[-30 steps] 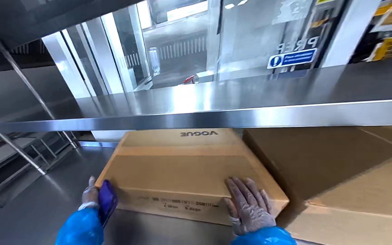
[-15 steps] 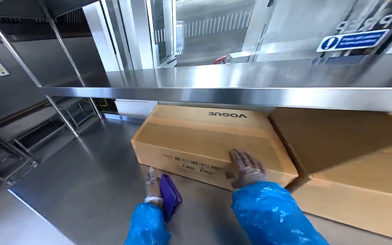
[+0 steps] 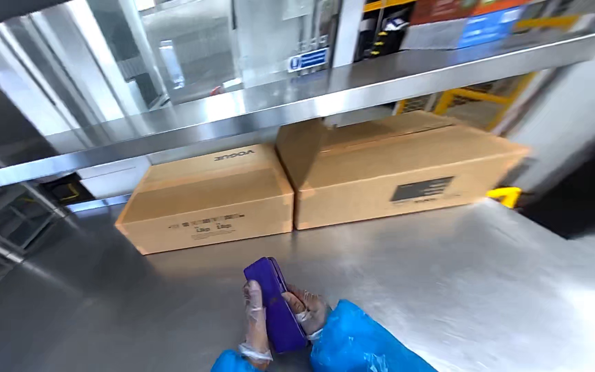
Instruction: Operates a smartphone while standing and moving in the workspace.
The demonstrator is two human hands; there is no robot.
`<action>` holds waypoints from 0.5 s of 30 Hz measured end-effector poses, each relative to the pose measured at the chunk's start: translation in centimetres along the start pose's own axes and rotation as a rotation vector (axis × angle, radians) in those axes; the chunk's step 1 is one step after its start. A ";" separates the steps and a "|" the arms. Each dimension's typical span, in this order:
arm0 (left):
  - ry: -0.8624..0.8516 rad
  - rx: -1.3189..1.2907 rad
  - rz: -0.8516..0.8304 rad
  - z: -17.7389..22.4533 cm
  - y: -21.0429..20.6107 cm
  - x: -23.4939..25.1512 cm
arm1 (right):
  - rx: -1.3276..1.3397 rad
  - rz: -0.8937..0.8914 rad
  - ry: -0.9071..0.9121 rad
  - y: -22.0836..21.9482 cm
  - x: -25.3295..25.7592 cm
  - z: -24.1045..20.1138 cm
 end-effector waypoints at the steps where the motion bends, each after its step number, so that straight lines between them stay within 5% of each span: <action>1: -0.011 0.033 -0.021 0.0 -1.5 -0.6 | -0.032 0.024 0.024 1.2 -1.4 0.1; 8: 0.134 0.139 -0.274 -2.9 -13.0 -6.2 | -0.089 0.096 0.035 10.5 -9.4 3.4; 15: 0.173 -0.017 -0.534 -9.3 -32.9 -12.2 | 0.363 0.331 -0.104 29.4 -19.7 13.8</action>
Point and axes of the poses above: each hand's wrist, its own x-axis towards the middle knuckle, its own y-axis out of the back of the hand, z = x × y, the point moved 6 cm from there along x, towards the middle knuckle
